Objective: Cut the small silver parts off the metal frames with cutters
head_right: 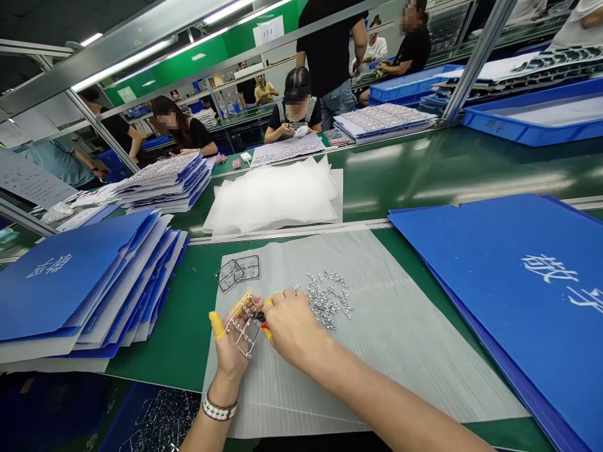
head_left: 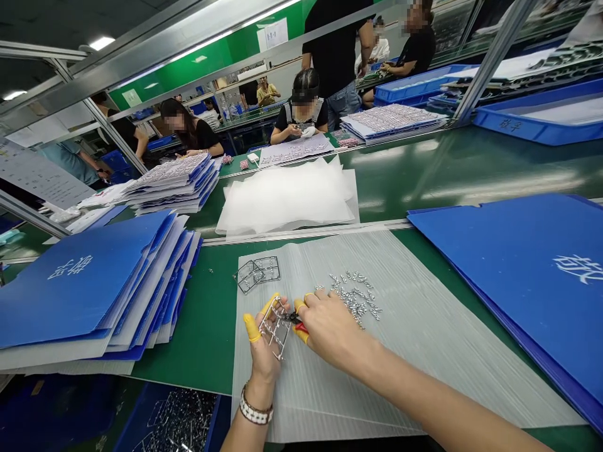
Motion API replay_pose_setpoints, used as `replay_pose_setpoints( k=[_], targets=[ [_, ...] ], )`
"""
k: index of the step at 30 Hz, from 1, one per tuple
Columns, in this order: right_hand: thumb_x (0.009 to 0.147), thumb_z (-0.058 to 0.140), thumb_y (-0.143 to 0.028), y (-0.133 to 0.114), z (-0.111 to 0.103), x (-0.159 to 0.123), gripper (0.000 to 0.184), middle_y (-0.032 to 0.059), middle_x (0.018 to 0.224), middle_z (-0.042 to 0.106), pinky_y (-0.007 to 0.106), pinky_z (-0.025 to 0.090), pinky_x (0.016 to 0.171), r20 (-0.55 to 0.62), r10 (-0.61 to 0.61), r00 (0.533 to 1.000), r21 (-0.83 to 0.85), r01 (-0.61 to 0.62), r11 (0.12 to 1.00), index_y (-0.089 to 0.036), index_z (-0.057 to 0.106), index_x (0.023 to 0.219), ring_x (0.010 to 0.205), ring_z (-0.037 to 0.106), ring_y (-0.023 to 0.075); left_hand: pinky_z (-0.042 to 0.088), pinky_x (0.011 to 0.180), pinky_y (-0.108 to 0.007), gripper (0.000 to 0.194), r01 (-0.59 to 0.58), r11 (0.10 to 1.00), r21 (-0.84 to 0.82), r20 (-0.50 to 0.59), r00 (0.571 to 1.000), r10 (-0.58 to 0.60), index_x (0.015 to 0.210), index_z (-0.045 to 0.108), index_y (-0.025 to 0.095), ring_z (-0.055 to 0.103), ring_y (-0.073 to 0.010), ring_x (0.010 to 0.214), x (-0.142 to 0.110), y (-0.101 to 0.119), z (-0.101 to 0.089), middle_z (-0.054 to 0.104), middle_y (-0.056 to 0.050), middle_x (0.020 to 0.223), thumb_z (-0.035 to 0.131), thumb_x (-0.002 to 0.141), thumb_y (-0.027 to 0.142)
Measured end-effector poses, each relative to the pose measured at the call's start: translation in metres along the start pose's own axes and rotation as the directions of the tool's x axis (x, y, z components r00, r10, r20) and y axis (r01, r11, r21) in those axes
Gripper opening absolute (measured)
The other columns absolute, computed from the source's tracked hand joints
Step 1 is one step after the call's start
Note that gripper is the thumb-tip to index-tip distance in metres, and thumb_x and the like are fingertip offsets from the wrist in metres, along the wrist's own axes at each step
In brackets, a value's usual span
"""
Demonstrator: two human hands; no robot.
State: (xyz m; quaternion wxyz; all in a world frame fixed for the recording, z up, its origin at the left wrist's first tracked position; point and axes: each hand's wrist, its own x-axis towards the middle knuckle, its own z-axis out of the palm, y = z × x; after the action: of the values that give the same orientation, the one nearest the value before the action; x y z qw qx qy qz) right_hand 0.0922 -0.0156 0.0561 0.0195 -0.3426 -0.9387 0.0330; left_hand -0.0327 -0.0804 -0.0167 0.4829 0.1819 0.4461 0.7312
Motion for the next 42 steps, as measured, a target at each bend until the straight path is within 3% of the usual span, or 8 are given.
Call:
replay_pose_setpoints(
  k=[8,25,35,42],
  targets=[
    [0.084,0.057,-0.032,-0.016,0.003,0.004,0.022,0.011,0.083,0.064,0.037,0.042,0.07,0.0,-0.053,0.999,0.034,0.053,0.998,-0.013,0.064,0.095,0.082,0.059,0.0272,0.04,0.097,-0.042,0.081,0.035,0.999,-0.017,-0.042,0.998,-0.036,0.104,0.07,0.015,0.056,-0.0319,0.111,0.001,-0.003,0.002,0.067,-0.016,0.111,0.033,0.072,0.079],
    [0.075,0.064,-0.022,-0.017,0.015,0.003,0.015,0.0094,0.079,0.062,0.034,0.042,0.063,-0.046,-0.106,0.993,-0.047,0.103,0.994,-0.014,0.063,0.089,0.072,0.058,0.0243,0.04,0.097,-0.044,0.075,0.046,0.999,-0.009,-0.062,0.997,-0.047,0.103,0.07,0.016,0.055,-0.0318,0.112,0.001,-0.006,0.0,0.067,-0.015,0.11,0.037,0.073,0.076],
    [0.076,0.061,-0.015,-0.02,0.007,0.004,0.006,0.0085,0.076,0.061,0.032,0.039,0.06,0.003,-0.14,0.99,-0.065,0.14,0.988,-0.014,0.061,0.083,0.069,0.058,0.0229,0.044,0.09,-0.041,0.074,0.073,0.996,-0.052,-0.066,0.995,-0.076,0.097,0.072,0.014,0.06,-0.0306,0.103,0.001,-0.005,0.003,0.069,-0.015,0.102,0.034,0.076,0.074],
    [0.081,0.058,-0.021,-0.014,0.004,-0.001,0.01,0.0111,0.081,0.061,0.037,0.04,0.067,-0.012,-0.083,0.997,-0.042,0.082,0.996,-0.014,0.063,0.085,0.079,0.057,0.0262,0.041,0.095,-0.041,0.075,0.044,0.997,-0.07,-0.09,0.995,-0.05,0.098,0.071,0.013,0.059,-0.0303,0.105,0.004,0.005,0.005,0.068,-0.016,0.107,0.036,0.075,0.075]
  ],
)
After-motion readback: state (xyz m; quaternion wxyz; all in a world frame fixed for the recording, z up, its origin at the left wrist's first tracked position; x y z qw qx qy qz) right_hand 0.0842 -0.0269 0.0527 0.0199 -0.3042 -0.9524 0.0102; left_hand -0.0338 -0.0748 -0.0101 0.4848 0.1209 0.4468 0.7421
